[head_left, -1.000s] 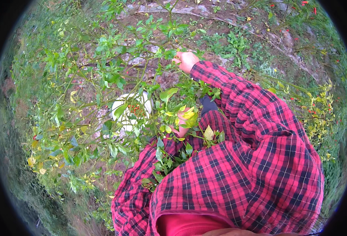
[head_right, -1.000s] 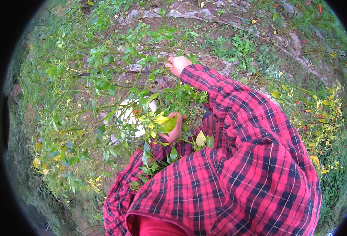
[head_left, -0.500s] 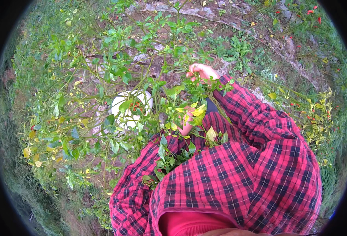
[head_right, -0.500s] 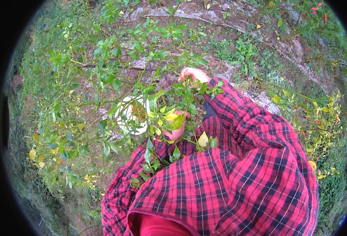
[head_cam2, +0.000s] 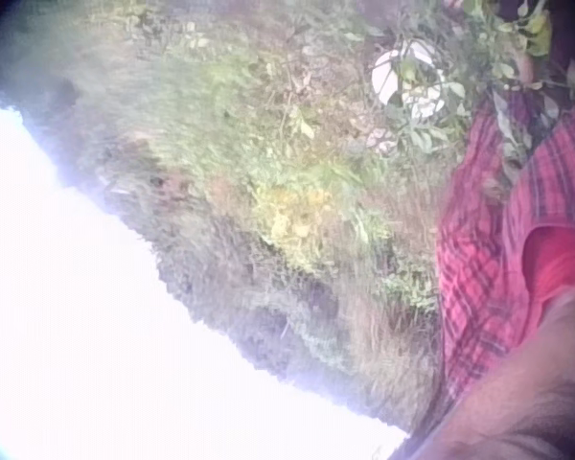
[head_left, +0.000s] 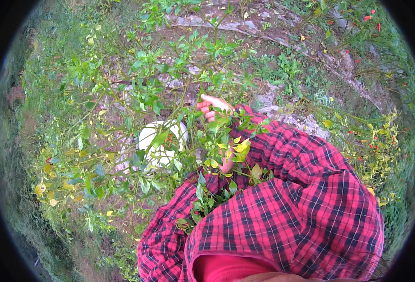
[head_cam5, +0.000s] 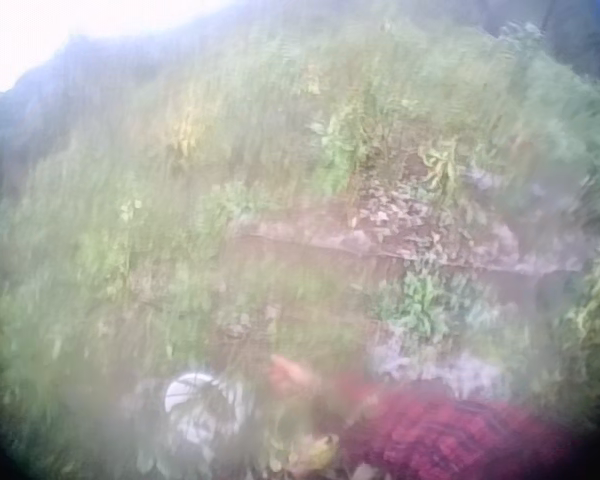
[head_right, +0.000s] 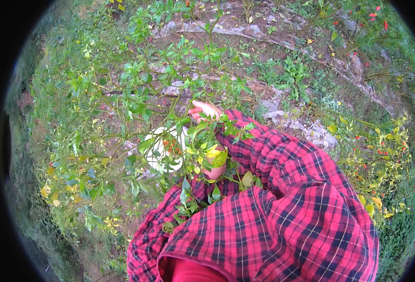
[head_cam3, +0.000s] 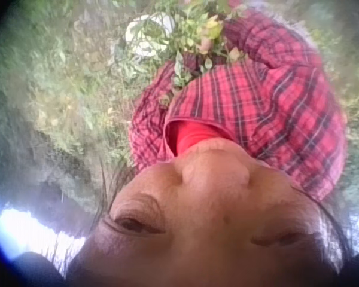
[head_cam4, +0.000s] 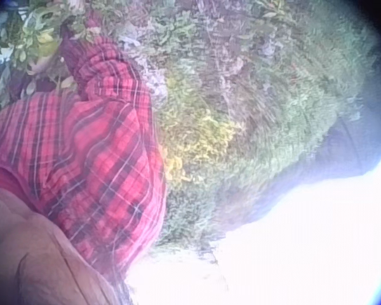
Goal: The person picks small red chilies from a bush by hand and places them into a white bowl on the ground. They move between several nearby plants, selecting and collecting chilies throughout the clip.
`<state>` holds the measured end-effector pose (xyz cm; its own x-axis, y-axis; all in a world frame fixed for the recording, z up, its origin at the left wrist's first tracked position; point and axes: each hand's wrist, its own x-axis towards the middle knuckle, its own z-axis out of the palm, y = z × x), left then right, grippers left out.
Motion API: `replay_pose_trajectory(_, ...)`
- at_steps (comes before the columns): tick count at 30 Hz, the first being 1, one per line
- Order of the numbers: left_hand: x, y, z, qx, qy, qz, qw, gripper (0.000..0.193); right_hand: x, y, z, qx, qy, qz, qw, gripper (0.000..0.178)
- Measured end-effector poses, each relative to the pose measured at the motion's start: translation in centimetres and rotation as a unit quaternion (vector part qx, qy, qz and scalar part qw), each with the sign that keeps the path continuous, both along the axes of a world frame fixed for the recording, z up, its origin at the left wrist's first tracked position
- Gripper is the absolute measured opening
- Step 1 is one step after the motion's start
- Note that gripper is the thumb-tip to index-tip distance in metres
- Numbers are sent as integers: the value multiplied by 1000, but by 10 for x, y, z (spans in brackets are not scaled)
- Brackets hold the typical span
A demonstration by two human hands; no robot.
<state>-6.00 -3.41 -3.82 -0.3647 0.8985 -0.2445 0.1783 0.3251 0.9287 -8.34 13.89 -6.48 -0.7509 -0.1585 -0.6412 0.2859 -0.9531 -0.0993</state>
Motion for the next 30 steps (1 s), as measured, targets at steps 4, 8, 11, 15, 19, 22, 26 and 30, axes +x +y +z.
replay_pose_trajectory(4, -1, 0, -4, -15, -12, -1, 1000, 14, 3, -7, -7, 116, 66, -19, 991, 25)
replay_pose_trajectory(8, -4, 1, -5, -23, -14, -5, 1000, 14, 31, -8, -13, 115, -25, -67, 991, 23)
replay_pose_trajectory(11, -6, 2, -3, -32, -15, -7, 999, 14, 37, -5, -18, 200, -19, -107, 974, 19)
replay_pose_trajectory(15, -6, 4, -3, -36, -15, -8, 999, 14, 36, -3, -19, 318, 6, -136, 938, 18)
replay_pose_trajectory(19, -7, 6, -3, -39, -16, -4, 999, 13, 26, -2, -10, -24, 54, -68, 996, 30)
replay_pose_trajectory(22, -6, 6, -3, -41, -20, 2, 999, 13, 15, -3, -3, -2, 15, -101, 995, 26)
replay_pose_trajectory(26, -2, 6, -3, -37, -25, 21, 999, 13, 6, -4, -3, 53, 10, -131, 990, 17)
replay_pose_trajectory(30, 3, 7, -1, -28, -35, 40, 998, 13, 18, -6, -15, -78, -3, -140, 987, 14)
